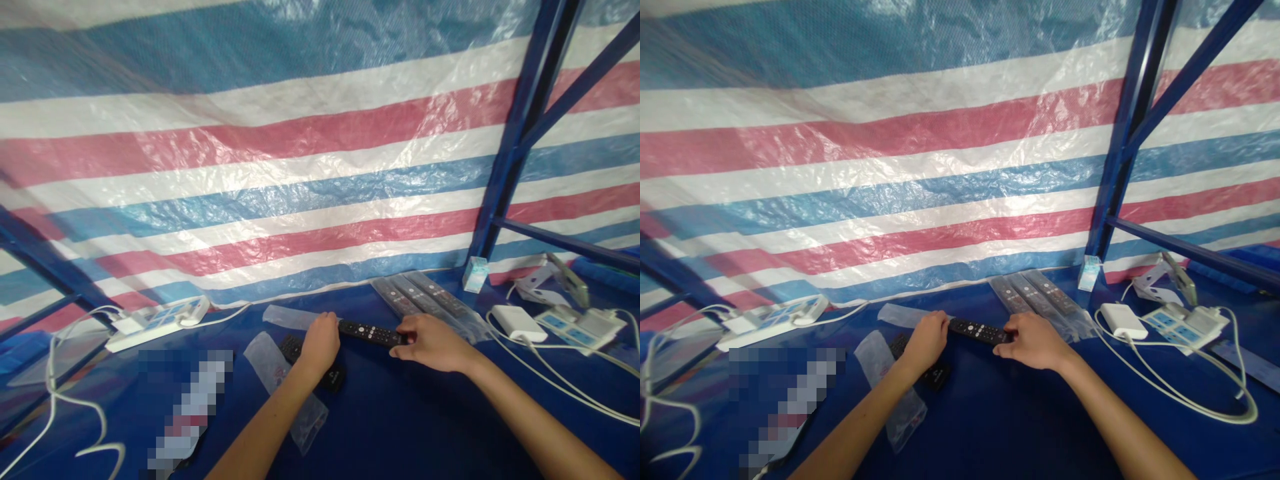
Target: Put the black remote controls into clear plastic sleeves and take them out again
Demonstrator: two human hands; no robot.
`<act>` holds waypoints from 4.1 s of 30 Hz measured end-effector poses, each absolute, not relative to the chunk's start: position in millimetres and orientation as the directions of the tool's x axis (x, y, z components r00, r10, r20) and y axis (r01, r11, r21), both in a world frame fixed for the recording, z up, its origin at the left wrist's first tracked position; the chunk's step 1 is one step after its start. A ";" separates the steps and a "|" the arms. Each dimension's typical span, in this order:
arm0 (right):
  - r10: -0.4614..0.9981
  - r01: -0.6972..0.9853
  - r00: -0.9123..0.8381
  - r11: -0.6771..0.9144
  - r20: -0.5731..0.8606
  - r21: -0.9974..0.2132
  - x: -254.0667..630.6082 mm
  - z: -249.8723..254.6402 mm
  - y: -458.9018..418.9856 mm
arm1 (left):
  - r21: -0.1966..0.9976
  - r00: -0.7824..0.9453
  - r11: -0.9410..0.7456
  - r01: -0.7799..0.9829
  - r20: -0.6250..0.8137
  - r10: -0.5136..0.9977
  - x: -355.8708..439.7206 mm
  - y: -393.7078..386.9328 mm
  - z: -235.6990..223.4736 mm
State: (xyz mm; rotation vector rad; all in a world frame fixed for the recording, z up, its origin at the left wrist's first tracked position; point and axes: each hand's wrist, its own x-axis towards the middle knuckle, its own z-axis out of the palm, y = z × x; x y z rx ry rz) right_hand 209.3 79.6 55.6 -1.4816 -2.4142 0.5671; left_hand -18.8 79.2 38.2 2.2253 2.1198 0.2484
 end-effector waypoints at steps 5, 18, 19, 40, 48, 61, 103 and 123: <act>0.880 0.797 -0.474 0.437 0.016 -0.416 202.2 48.7 80.6 | 0.158 0.089 -0.099 0.982 0.068 0.994 -19.1 77.6 30.6; 0.859 0.722 -0.501 0.483 0.106 -0.496 210.3 47.0 86.8 | 0.229 0.040 -0.068 0.971 0.125 0.991 -22.9 78.0 36.3; 0.855 0.717 -0.507 0.489 0.110 -0.496 210.1 44.9 88.0 | 0.230 0.065 -0.095 0.969 0.133 0.989 -22.8 77.5 36.3; 0.848 0.724 -0.531 0.457 0.005 -0.516 195.2 24.9 91.1 | 0.263 0.280 -0.300 0.917 0.109 0.954 16.4 51.6 27.3; 0.903 0.811 -0.415 0.423 0.113 -0.404 175.2 22.5 82.2 | 0.309 0.350 -0.417 0.855 0.250 0.903 36.4 28.6 28.9; 0.901 0.840 -0.410 0.434 0.143 -0.326 153.3 31.4 70.8 | 0.074 0.253 -0.362 0.929 0.587 0.769 -50.5 -28.0 4.0; 0.948 0.865 -0.314 0.307 0.051 -0.397 168.4 38.7 75.5 | -0.008 -0.002 0.002 1.000 0.001 1.000 -57.9 17.1 32.3; 0.893 0.804 -0.449 0.396 -0.017 -0.444 186.2 64.7 65.7 | 0.153 -0.043 0.041 0.987 0.010 0.999 -57.5 47.2 22.9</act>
